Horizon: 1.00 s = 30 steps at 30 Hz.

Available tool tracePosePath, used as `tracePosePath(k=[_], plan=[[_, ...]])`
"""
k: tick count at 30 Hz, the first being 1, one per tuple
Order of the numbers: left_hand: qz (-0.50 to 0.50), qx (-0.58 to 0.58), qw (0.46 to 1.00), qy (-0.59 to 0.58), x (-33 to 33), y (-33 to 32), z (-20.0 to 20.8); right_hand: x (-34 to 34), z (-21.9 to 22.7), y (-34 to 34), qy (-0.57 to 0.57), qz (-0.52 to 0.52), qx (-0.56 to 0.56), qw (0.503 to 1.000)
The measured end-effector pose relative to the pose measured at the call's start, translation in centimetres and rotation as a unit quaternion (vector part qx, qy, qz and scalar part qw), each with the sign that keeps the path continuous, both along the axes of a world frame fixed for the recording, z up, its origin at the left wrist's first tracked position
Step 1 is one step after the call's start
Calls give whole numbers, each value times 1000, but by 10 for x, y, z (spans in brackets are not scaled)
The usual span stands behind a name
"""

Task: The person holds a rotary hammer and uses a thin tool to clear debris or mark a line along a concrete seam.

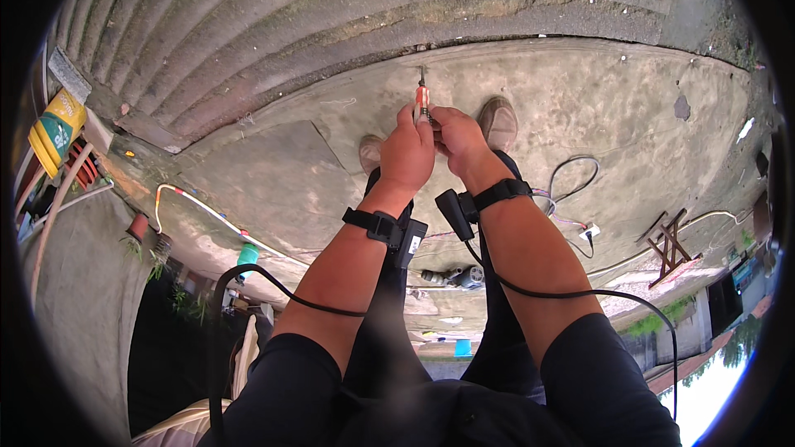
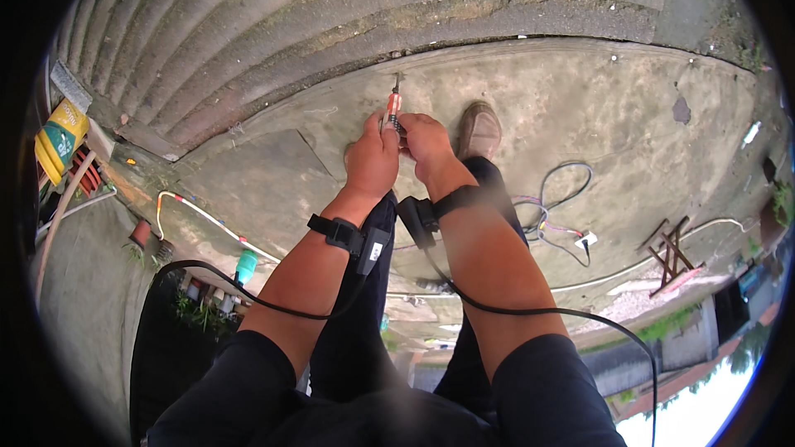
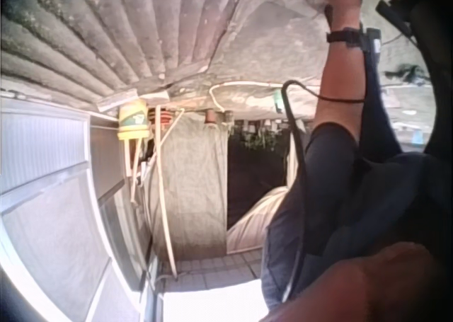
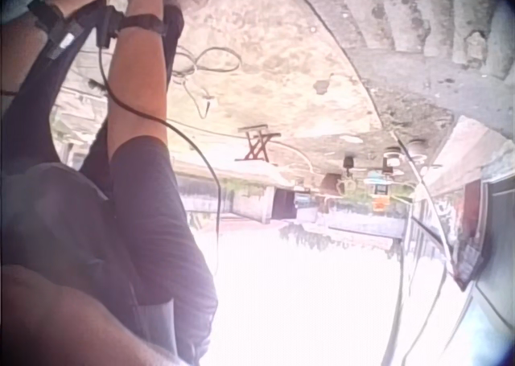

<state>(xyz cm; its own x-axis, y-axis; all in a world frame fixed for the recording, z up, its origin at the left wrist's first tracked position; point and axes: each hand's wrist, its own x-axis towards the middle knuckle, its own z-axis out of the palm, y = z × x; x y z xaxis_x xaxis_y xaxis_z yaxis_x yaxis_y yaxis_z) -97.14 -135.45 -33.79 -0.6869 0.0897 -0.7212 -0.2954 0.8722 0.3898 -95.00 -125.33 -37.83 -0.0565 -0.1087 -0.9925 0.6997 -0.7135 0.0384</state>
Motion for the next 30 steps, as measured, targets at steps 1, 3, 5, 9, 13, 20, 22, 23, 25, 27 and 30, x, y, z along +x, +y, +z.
tracePosePath(k=[1,3,5,9,13,20,22,23,25,27,30], plan=[[167,70,981,-71,2,0,-2,1,-4,2,31,2,-42,999],[475,198,833,-201,4,1,-6,7,-13,8,93,4,-128,987],[530,188,800,-209,4,4,-1,-6,0,6,34,6,-85,996],[333,92,918,-196,-16,6,4,-8,-9,10,52,16,-74,996],[-127,-53,989,-47,-38,11,17,7,-31,17,62,49,-72,994],[0,-37,994,-101,-25,5,7,25,-46,10,239,314,77,915],[135,-17,987,-82,-12,-1,-7,16,-37,6,176,229,5,957],[201,-6,977,-74,-4,-5,-13,14,-34,3,141,185,-31,972],[421,76,886,-179,-7,10,-2,17,-42,14,204,300,12,932],[536,128,801,-234,-11,13,5,13,-41,14,168,256,-23,952],[465,109,846,-235,-19,5,10,-10,-24,11,30,70,-114,991]])
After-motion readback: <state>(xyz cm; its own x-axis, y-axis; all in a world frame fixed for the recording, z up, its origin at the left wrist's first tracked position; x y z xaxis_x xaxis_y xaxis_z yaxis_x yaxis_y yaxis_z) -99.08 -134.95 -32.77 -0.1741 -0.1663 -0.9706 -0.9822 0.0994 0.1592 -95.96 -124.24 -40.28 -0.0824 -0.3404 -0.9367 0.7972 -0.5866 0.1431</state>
